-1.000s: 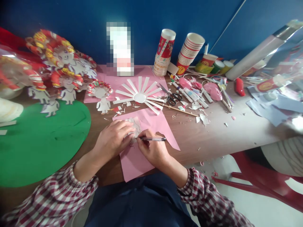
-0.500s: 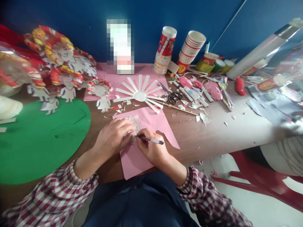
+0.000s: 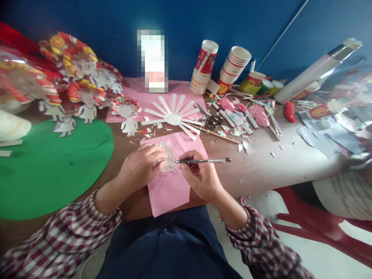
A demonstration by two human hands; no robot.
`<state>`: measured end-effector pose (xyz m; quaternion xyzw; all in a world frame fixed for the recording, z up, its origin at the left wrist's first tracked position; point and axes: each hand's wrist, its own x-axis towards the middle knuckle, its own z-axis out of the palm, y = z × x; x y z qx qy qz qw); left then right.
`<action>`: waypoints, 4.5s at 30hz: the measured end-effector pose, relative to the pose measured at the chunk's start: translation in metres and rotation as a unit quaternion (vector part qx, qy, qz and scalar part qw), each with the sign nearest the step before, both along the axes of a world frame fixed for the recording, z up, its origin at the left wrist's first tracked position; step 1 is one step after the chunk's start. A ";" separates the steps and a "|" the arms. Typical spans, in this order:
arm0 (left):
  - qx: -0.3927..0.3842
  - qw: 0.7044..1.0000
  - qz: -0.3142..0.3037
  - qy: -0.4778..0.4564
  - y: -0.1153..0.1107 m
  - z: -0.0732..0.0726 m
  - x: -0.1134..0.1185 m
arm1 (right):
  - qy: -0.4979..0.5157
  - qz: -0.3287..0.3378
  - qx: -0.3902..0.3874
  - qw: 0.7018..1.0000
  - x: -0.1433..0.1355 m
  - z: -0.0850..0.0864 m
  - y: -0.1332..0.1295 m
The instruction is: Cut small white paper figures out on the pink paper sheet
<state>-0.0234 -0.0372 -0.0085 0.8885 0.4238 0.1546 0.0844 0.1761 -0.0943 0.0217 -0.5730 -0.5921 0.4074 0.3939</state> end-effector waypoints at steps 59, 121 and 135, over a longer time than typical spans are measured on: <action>-0.029 0.999 0.000 -0.020 0.001 0.001 -0.002 | -0.185 0.080 0.093 0.975 -0.019 -0.030 0.017; -0.021 1.000 -0.005 -0.008 0.001 0.001 -0.002 | -0.197 0.081 0.079 0.974 -0.019 -0.030 0.018; -0.023 1.000 -0.004 -0.011 0.000 0.001 -0.002 | -0.197 0.079 0.086 0.973 -0.018 -0.032 0.018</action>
